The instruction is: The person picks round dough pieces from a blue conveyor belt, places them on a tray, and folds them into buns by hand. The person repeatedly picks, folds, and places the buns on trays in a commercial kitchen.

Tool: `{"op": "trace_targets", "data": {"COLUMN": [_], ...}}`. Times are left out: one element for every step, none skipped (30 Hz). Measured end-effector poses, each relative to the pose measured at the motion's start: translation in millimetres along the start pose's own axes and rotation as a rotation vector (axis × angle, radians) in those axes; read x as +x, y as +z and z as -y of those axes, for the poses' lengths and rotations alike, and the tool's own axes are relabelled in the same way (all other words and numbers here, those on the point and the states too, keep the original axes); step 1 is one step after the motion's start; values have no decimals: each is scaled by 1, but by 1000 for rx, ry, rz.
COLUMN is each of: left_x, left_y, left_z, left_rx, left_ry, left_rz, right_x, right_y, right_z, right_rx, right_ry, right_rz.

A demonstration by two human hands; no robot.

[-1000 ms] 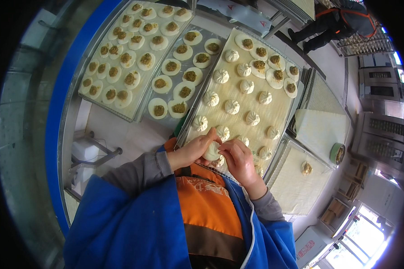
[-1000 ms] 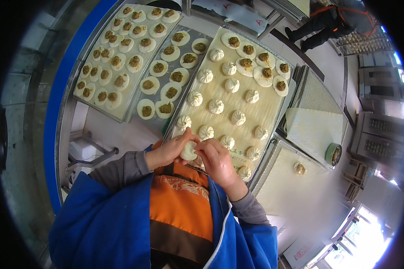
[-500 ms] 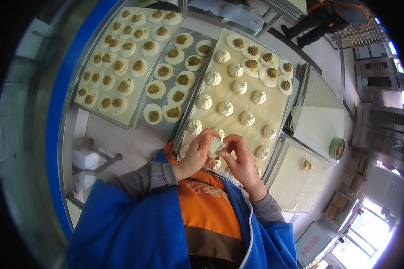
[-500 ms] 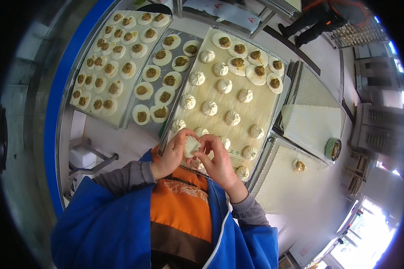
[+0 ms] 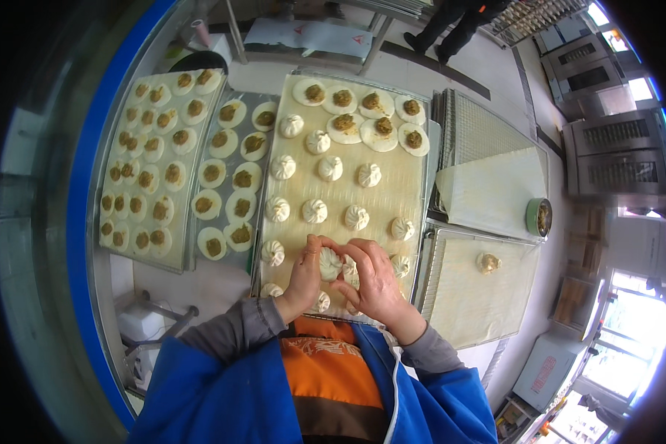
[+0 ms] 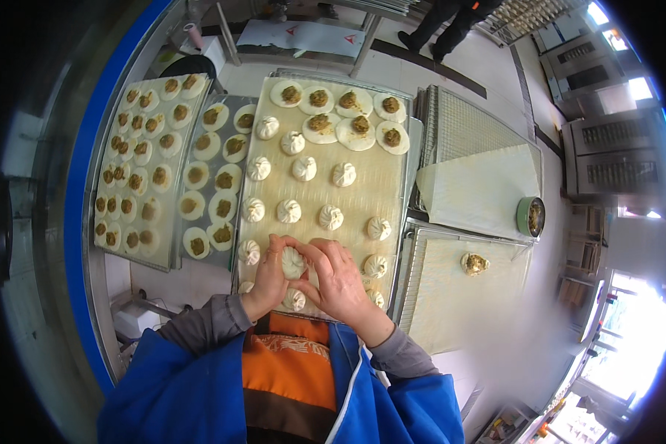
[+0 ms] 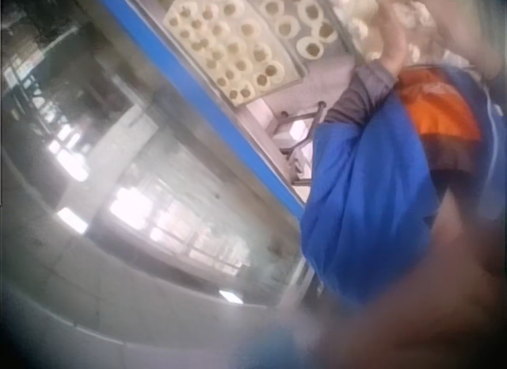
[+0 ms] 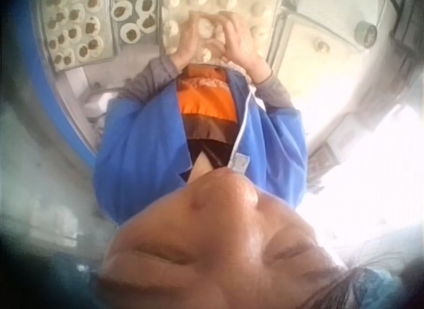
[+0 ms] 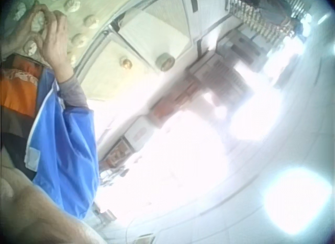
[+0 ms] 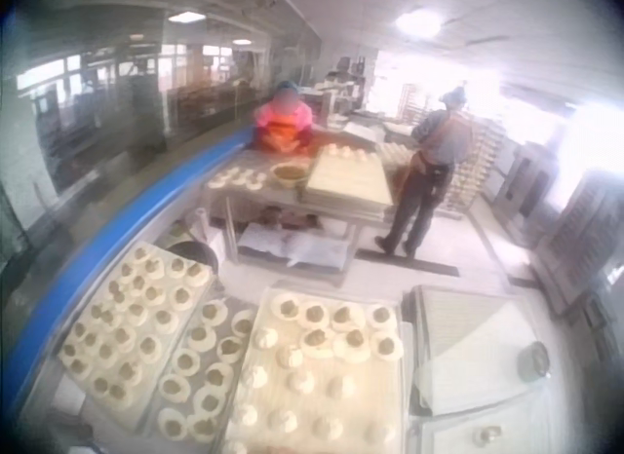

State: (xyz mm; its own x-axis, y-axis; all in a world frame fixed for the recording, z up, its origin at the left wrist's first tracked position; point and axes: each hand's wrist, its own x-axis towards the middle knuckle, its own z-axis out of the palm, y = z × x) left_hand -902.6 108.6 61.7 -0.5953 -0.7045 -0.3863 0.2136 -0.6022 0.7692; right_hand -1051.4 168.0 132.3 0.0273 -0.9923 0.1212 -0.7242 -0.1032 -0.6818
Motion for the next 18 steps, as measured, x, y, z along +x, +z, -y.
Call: {"op": "trace_targets", "data": {"left_x": [4,9,18,25,33,42,47,54,61,68,74,83,93,103,116,132,151,172], "left_y": [4,10,21,29,37,44,49,49,46,42,39,34,28,26,24,24,25,27], "left_z": [0,-1,1,0,-1,-3,-6,-12,-19,-26,-31,-37,-42,-45,-45,-46,-46,-47], "left_rx": [-42,-117,-21,-58,-106,-134,-137,-33,76,180,167,247,324,387,367,487,581,684], "left_ry": [-16,-16,79,49,27,-42,-63,-60,-49,-14,18,26,27,37,98,128,198,224], "left_rz": [42,100,68,87,116,120,108,119,139,162,148,147,140,146,106,84,88,71], "right_x": [2,4,6,8,10,11,10,11,17,24,26,29,34,35,34,33,33,34], "right_y": [-5,-10,-13,-16,-20,-23,-26,-32,-39,-41,-47,-46,-44,-42,-40,-40,-42,-47], "right_z": [-4,-9,-15,-25,-38,-52,-67,-88,-114,-139,-162,-181,-200,-214,-224,-233,-239,-246], "right_rx": [-9,-38,-39,11,49,90,313,308,167,182,58,-20,-83,-147,-218,-294,-372,-294], "right_ry": [-36,-37,-63,-49,-11,26,176,251,256,331,384,384,337,355,253,210,169,209], "right_rz": [-2,43,48,-6,-24,-42,-103,-142,-213,-281,-251,-261,-243,-203,-197,-169,-143,-135]}}
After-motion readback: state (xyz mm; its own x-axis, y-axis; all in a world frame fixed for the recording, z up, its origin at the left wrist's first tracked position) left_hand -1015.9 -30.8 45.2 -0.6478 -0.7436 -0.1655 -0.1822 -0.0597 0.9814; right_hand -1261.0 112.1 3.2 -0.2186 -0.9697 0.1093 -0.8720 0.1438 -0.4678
